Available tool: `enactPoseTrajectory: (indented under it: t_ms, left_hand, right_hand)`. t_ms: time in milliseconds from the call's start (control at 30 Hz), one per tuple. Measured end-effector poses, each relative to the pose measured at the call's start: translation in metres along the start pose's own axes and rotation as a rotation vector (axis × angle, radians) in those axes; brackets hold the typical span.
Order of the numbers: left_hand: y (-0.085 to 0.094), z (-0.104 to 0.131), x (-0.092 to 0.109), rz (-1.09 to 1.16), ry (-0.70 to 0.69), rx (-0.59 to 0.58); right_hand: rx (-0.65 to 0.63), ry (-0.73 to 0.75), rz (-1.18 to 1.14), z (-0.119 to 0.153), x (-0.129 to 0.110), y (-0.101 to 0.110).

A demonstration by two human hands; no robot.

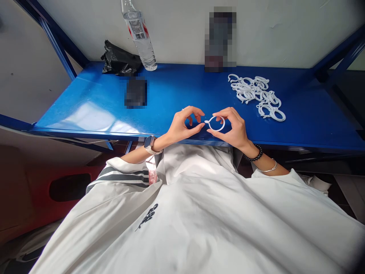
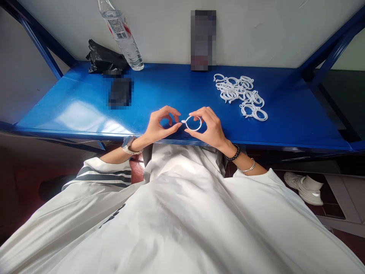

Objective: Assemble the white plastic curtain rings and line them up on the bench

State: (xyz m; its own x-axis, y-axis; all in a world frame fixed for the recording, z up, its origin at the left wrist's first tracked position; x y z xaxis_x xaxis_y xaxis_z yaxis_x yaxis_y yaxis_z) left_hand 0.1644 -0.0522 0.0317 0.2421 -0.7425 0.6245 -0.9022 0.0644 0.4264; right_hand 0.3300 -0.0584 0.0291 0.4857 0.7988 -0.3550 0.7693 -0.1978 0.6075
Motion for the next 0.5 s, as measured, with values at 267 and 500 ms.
enactPoseTrajectory:
  t_ms: [267,500]
  left_hand:
    - [-0.0068,-0.0010,0.0004,-0.106,-0.010,-0.087]
    - [-0.0073,-0.0003,0.0044,-0.140,-0.074,-0.078]
  right_hand:
    - [-0.038,0.000,-0.017,0.0001,0.0008,-0.0029]
    - [-0.060,0.009,-0.023,-0.0012,-0.0009,-0.0050]
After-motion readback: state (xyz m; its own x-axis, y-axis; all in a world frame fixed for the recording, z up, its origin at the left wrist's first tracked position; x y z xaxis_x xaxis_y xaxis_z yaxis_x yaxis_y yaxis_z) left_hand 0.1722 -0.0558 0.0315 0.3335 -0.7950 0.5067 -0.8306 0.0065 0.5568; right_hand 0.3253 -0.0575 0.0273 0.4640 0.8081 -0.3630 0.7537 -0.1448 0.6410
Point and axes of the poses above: each hand's wrist, its own z-axis away from the middle knuckle, its own y-axis out of the back of the hand, x = y × z, the point moved 8 cm from there along -z, towards the middle knuckle, and after that the axes turned 2 degrees about y, right-handed, at the moved point
